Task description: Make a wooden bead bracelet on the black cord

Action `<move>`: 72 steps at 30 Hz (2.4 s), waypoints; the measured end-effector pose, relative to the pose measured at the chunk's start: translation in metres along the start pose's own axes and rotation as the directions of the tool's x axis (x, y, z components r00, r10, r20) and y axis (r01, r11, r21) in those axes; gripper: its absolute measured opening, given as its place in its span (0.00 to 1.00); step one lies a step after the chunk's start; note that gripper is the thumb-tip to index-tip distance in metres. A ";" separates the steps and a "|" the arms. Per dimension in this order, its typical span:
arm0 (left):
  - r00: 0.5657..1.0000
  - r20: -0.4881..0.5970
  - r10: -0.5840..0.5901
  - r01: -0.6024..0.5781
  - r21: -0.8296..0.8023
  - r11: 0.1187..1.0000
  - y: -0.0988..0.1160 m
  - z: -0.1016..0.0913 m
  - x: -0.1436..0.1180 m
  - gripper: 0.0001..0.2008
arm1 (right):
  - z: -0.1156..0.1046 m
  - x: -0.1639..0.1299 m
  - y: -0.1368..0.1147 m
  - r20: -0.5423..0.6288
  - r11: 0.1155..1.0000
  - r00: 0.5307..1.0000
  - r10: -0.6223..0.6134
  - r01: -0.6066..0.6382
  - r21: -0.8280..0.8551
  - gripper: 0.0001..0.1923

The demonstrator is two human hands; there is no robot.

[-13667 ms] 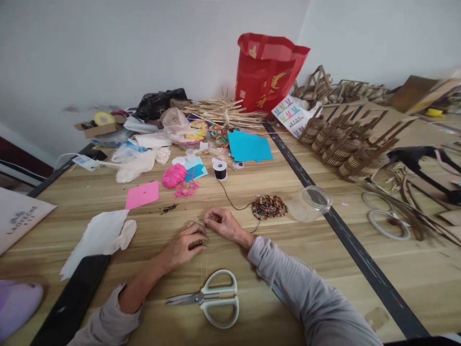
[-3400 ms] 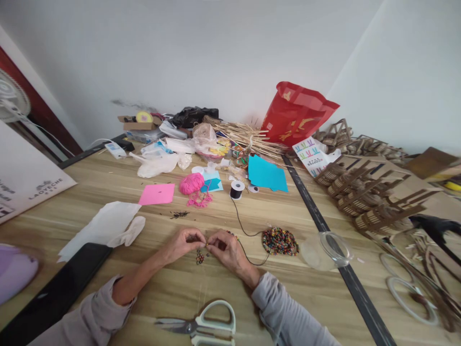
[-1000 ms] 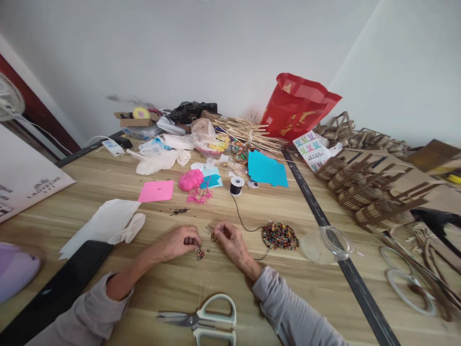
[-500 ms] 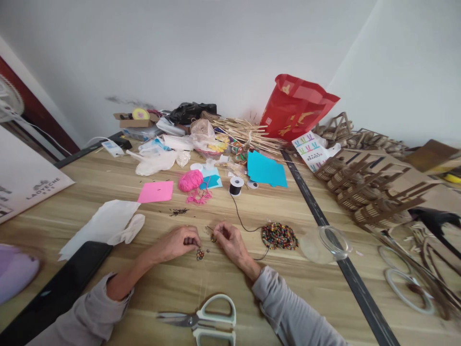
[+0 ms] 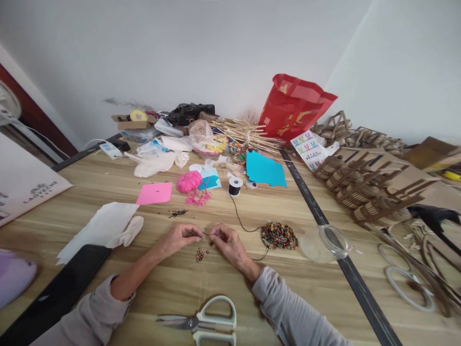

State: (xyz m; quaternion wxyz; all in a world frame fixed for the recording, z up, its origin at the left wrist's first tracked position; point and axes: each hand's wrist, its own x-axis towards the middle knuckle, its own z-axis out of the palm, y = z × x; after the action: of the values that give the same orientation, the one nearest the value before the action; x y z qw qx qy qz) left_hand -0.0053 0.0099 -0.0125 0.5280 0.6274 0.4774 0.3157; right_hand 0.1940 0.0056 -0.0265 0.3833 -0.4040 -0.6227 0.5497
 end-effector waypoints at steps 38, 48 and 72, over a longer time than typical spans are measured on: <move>1.000 -0.002 0.002 -0.002 -0.027 1.000 -0.006 0.000 0.001 0.06 | -0.001 -0.003 -0.005 0.064 0.953 0.991 -0.119 0.133 -0.274 0.11; 1.000 0.001 -0.003 0.003 -0.023 1.000 -0.005 0.001 0.001 0.06 | -0.001 -0.003 -0.005 0.077 0.945 0.989 -0.125 0.142 -0.294 0.08; 0.999 0.025 0.027 -0.026 -0.071 0.997 -0.009 0.001 0.001 0.06 | -0.002 -0.003 -0.005 0.069 0.960 0.993 -0.092 0.107 -0.259 0.07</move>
State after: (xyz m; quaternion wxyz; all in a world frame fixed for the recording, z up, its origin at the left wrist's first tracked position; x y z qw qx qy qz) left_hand -0.0064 0.0099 -0.0217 0.5517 0.6187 0.4507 0.3311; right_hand 0.1960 0.0034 -0.0217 0.3358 -0.4038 -0.7200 0.4537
